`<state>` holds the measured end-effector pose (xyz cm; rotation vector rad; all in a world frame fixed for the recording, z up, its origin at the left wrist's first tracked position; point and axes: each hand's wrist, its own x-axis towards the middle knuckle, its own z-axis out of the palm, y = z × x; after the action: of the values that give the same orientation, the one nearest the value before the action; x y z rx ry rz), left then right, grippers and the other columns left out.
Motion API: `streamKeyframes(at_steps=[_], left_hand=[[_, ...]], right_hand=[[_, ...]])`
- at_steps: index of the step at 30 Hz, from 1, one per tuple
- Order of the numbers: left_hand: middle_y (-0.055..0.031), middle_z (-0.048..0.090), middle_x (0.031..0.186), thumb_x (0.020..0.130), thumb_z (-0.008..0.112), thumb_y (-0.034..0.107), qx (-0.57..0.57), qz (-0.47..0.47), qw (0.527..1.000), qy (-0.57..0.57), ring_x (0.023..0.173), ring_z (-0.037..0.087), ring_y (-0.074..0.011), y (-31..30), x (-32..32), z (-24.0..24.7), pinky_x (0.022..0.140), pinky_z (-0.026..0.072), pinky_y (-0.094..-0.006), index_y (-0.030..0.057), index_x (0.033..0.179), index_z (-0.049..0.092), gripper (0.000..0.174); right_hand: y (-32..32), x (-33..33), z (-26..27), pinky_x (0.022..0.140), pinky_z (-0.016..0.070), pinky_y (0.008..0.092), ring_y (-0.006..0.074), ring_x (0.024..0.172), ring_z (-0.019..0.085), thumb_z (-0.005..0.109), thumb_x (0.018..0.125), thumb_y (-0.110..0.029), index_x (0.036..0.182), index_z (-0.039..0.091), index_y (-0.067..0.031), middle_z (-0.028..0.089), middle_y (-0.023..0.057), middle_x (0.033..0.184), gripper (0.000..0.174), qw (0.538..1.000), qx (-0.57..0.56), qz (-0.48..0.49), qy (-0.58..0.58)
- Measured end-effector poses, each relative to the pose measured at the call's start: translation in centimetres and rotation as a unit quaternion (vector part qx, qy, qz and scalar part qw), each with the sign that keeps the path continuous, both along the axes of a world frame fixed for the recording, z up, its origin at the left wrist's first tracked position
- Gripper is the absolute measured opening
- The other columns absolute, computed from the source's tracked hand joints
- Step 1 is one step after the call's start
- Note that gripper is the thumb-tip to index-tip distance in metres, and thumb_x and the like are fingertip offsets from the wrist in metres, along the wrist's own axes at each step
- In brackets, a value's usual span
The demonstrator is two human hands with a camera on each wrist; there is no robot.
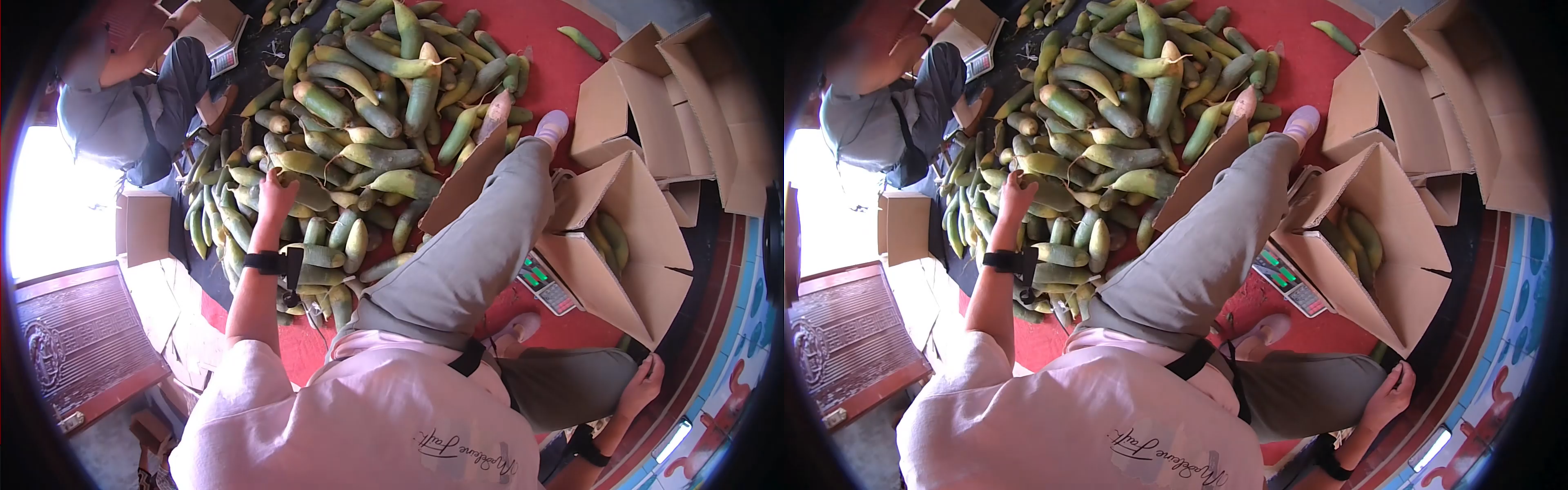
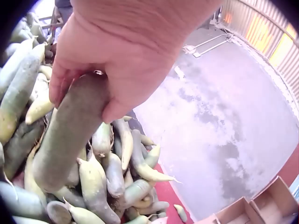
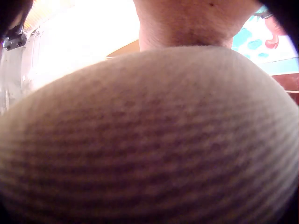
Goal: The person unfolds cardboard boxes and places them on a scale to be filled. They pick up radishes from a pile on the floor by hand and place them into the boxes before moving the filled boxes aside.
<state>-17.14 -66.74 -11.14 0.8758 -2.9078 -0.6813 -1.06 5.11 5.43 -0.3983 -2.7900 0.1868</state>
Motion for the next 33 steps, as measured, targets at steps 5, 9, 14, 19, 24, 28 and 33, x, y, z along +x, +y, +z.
streamKeyframes(at_steps=[5, 9, 14, 19, 24, 28, 33], left_hand=[[-0.0133, 0.056, 0.104, 0.069, 0.068, 0.018, -0.17, -0.191, 0.966, 0.049, 0.101, 0.051, -0.0322, 7.6, -2.2, -0.2, 0.088, 0.0419, -0.0413, 0.0079, 0.109, 0.054, 0.044], [-0.0163, 0.052, 0.119, 0.078, 0.061, 0.029, -0.072, -0.263, 0.954, -0.128, 0.116, 0.044, -0.0313, 12.0, -3.7, -5.3, 0.096, 0.0383, -0.0392, 0.0042, 0.115, 0.052, 0.045], [-0.0148, 0.051, 0.122, 0.075, 0.063, 0.033, 0.001, -0.207, 0.927, -0.314, 0.114, 0.048, -0.0314, 13.6, -6.4, -10.4, 0.095, 0.0405, -0.0391, 0.0044, 0.125, 0.042, 0.061], [-0.0144, 0.053, 0.116, 0.067, 0.071, 0.035, -0.071, -0.191, 0.936, -0.287, 0.108, 0.053, -0.0277, 16.0, -6.5, -11.3, 0.089, 0.0443, -0.0389, 0.0061, 0.121, 0.043, 0.068], [-0.014, 0.055, 0.117, 0.068, 0.069, 0.047, -0.101, -0.266, 0.893, -0.349, 0.11, 0.053, -0.027, 17.7, -7.3, -9.0, 0.089, 0.044, -0.038, 0.0062, 0.116, 0.048, 0.067], [-0.0169, 0.062, 0.105, 0.066, 0.067, 0.055, -0.06, -0.337, 0.888, -0.308, 0.1, 0.059, -0.0287, 18.2, -6.5, -7.5, 0.083, 0.0478, -0.0374, 0.0012, 0.11, 0.053, 0.071], [-0.0168, 0.062, 0.107, 0.067, 0.061, 0.063, 0.033, -0.271, 0.897, -0.349, 0.101, 0.059, -0.0287, 19.4, -5.7, -4.6, 0.085, 0.0472, -0.0359, -0.0008, 0.104, 0.063, 0.073]], right_hand=[[0.1, 0.2, 0.1, 0.073, 0.0462, 0.0365, 0.0315, 0.08, 0.058, 0.049, 0.09, -0.009, 0.096, 0.057, 0.0046, 0.058, 0.0171, 0.089, 0.017, 1.0, 0.007, 0.001, 0.003], [0.3, 0.6, 0.2, 0.073, 0.0474, 0.0333, 0.0285, 0.08, 0.06, 0.051, 0.089, -0.01, 0.099, 0.059, 0.0028, 0.061, 0.0162, 0.09, 0.018, 1.0, 0.008, -0.012, -0.014], [0.7, 1.2, 0.1, 0.072, 0.0475, 0.0336, 0.0271, 0.078, 0.06, 0.051, 0.089, -0.009, 0.098, 0.059, 0.0014, 0.061, 0.0149, 0.09, 0.016, 0.999, 0.015, -0.03, -0.015], [-0.4, 1.2, 0.6, 0.072, 0.0467, 0.0366, 0.0316, 0.08, 0.059, 0.051, 0.088, -0.008, 0.095, 0.058, 0.0018, 0.059, 0.0154, 0.089, 0.014, 0.998, 0.032, -0.046, -0.032], [-0.9, 0.9, 0.9, 0.071, 0.0464, 0.0371, 0.0324, 0.08, 0.058, 0.05, 0.088, -0.007, 0.094, 0.057, 0.002, 0.059, 0.0158, 0.088, 0.013, 0.998, 0.02, -0.043, -0.028], [-1.2, 0.4, 1.0, 0.07, 0.0461, 0.0377, 0.0329, 0.078, 0.058, 0.051, 0.087, -0.005, 0.093, 0.057, 0.0022, 0.058, 0.0164, 0.086, 0.011, 0.999, 0.02, -0.026, -0.018], [-1.8, 0.4, 1.3, 0.069, 0.0457, 0.0379, 0.0335, 0.077, 0.057, 0.052, 0.086, -0.005, 0.093, 0.057, 0.0022, 0.057, 0.0172, 0.085, 0.011, 0.999, -0.001, -0.04, -0.009]])
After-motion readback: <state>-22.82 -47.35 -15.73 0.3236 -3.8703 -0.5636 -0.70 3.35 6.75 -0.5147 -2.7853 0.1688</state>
